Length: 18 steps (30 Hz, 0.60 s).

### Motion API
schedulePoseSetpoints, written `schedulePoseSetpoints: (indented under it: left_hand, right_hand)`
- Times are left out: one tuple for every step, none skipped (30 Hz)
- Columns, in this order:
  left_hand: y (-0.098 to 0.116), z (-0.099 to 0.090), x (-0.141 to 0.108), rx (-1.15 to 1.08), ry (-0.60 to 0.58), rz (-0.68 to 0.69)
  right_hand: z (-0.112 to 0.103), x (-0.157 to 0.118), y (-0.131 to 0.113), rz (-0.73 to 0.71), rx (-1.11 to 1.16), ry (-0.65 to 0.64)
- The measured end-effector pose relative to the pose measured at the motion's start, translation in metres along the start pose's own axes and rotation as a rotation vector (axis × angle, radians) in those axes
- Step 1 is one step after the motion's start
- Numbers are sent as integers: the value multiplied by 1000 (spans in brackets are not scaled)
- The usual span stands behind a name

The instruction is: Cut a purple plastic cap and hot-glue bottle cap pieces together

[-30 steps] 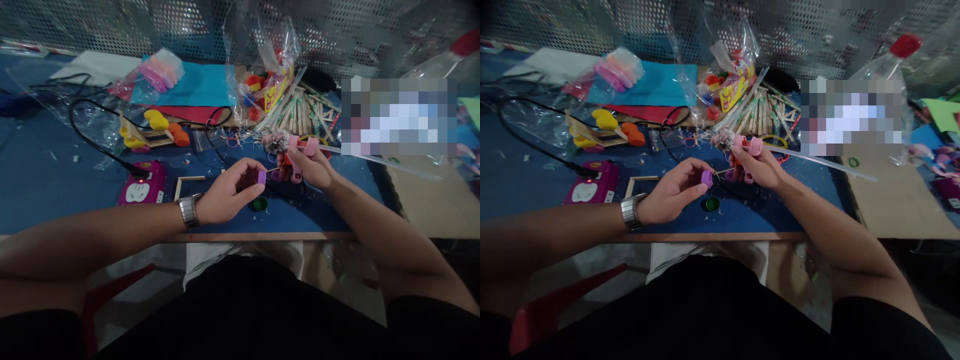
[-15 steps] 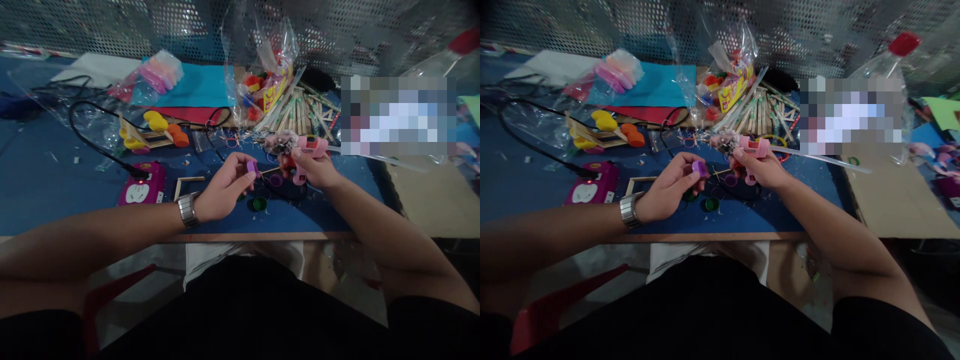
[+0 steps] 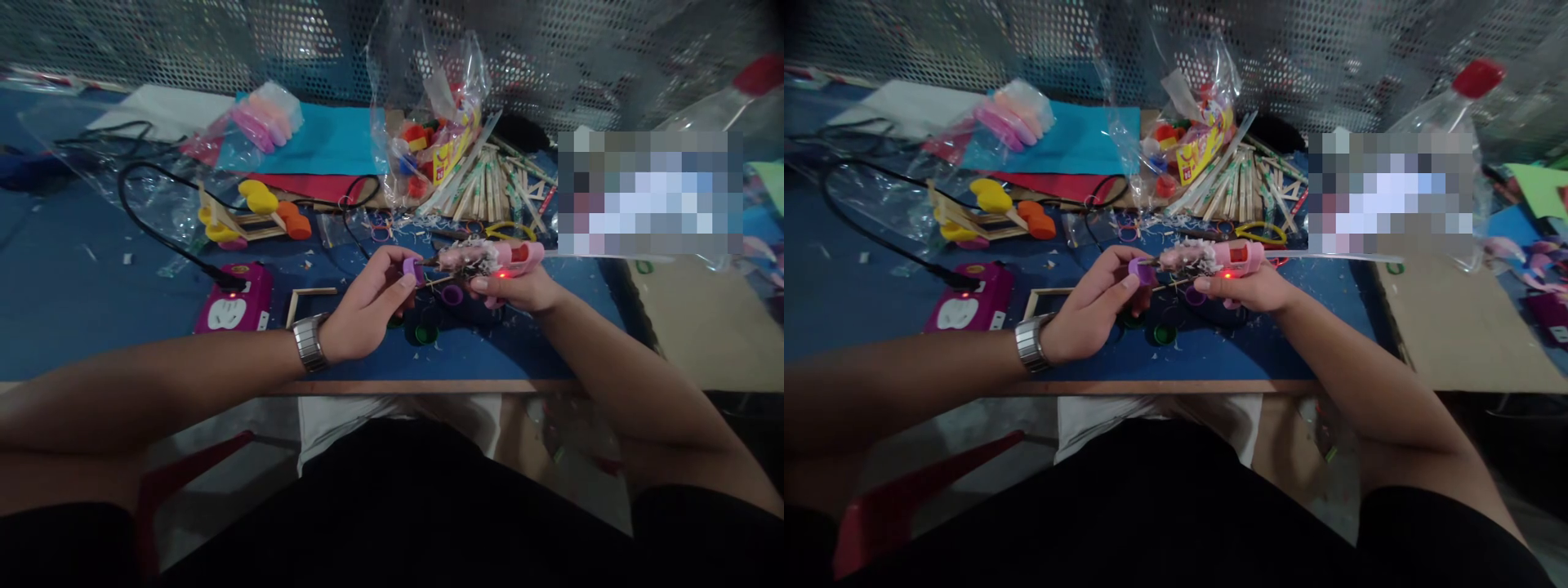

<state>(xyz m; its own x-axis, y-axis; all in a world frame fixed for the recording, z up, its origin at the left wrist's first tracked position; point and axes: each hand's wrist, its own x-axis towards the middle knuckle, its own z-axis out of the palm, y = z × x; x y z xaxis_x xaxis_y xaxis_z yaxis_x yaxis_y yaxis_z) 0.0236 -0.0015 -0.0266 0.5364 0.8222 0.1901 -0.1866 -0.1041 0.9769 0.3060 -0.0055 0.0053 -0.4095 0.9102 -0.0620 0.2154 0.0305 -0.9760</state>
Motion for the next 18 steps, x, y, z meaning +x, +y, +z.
schedulePoseSetpoints:
  left_hand:
    - [0,0,0,10,0,3]
    - [0,0,0,17,0,5]
    - [1,0,-1,21,0,7]
    - [1,0,-1,22,1,10]
    - [1,0,-1,22,2,11]
    - [1,0,-1,22,3,12]
    - [1,0,-1,23,5,13]
    - [1,0,-1,24,7,12]
    - [0,0,-1,24,7,13]
    - [0,0,-2,24,6,14]
    - [0,0,-2,23,4,15]
    - [0,0,-2,20,3,16]
    - [0,0,-2,18,3,16]
    - [0,0,-2,16,5,17]
    - [1,0,-2,14,8,16]
    - [1,0,-2,13,10,15]
    - [1,0,-2,13,10,14]
    - [1,1,-2,14,8,13]
  right_hand:
    - [1,0,-1,-4,-2,-9]
    - [1,0,-2,-6,-3,-14]
    - [2,0,-3,-8,-3,-17]
    - [2,0,-4,-14,-1,-20]
    - [3,0,-5,-23,1,-25]
    - [3,1,-5,-34,5,-30]
    - [3,1,-5,-43,7,-33]
    - [3,1,-5,-49,8,-34]
    - [2,1,-5,-57,9,-39]
    - [2,1,-4,-66,11,-47]
    - [1,1,-4,-72,11,-53]
    - [0,0,-3,-78,13,-58]
    - [0,0,-3,-84,15,-61]
    - [-1,0,-2,-87,17,-62]
    - [-1,-1,-2,-85,17,-57]
    - [-1,-1,-2,-79,17,-47]
    - [-1,-1,-3,-71,15,-40]
    - [-1,-1,-3,-62,12,-33]
